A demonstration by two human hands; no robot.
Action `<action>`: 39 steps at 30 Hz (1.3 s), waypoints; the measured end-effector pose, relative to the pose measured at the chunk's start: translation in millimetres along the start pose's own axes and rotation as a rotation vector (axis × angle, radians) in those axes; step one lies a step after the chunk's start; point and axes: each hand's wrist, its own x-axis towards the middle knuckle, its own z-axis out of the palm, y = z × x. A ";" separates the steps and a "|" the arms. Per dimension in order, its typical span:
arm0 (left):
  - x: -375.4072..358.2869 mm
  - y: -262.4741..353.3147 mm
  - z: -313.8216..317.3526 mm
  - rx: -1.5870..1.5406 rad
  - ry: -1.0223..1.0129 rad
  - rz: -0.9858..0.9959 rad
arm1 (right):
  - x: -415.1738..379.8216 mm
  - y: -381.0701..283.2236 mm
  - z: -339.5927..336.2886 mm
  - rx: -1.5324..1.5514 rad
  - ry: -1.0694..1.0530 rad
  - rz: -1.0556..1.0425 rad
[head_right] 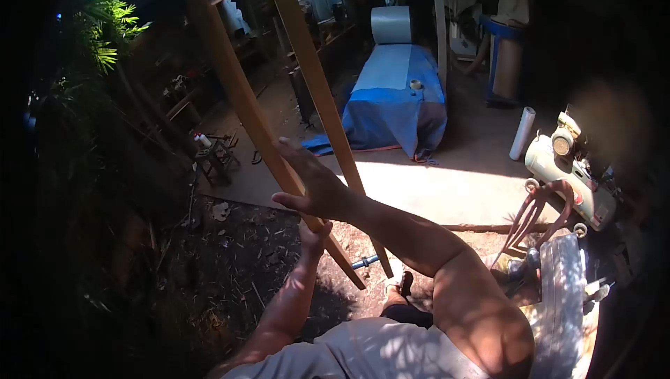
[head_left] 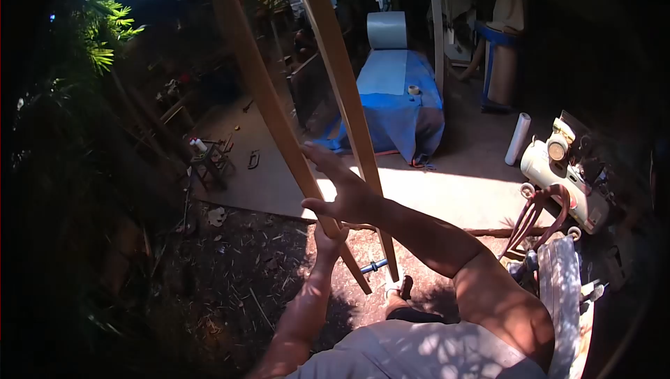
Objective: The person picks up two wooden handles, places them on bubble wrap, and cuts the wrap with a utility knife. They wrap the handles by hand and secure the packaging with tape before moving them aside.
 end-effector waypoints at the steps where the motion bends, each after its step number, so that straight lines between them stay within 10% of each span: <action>1: 31.6 -9.1 7.1 -0.050 0.006 -0.029 | 11.9 18.8 -35.9 -0.158 0.098 -0.251; 3: 95.2 -49.2 11.1 -0.093 -0.026 0.000 | 22.3 77.2 -96.4 -0.121 0.355 -0.410; 7: 191.2 -68.9 40.1 -0.233 -0.105 -0.097 | 31.0 243.5 -86.5 -0.071 -0.179 0.216; 13: 331.8 -87.4 51.3 -0.611 -0.100 -0.186 | 63.6 329.6 -91.3 0.032 -0.076 0.606; 22: 486.8 -213.8 25.1 -1.052 0.162 -0.370 | 147.2 455.8 -63.2 -0.493 -0.275 0.365; 31: 672.7 -278.5 -0.5 -1.170 0.073 -0.349 | 472.1 620.3 88.3 -0.658 -0.352 -0.089; 39: 786.7 -281.0 -64.4 -1.465 0.123 -0.244 | 411.6 624.8 -23.0 -0.735 -0.621 0.091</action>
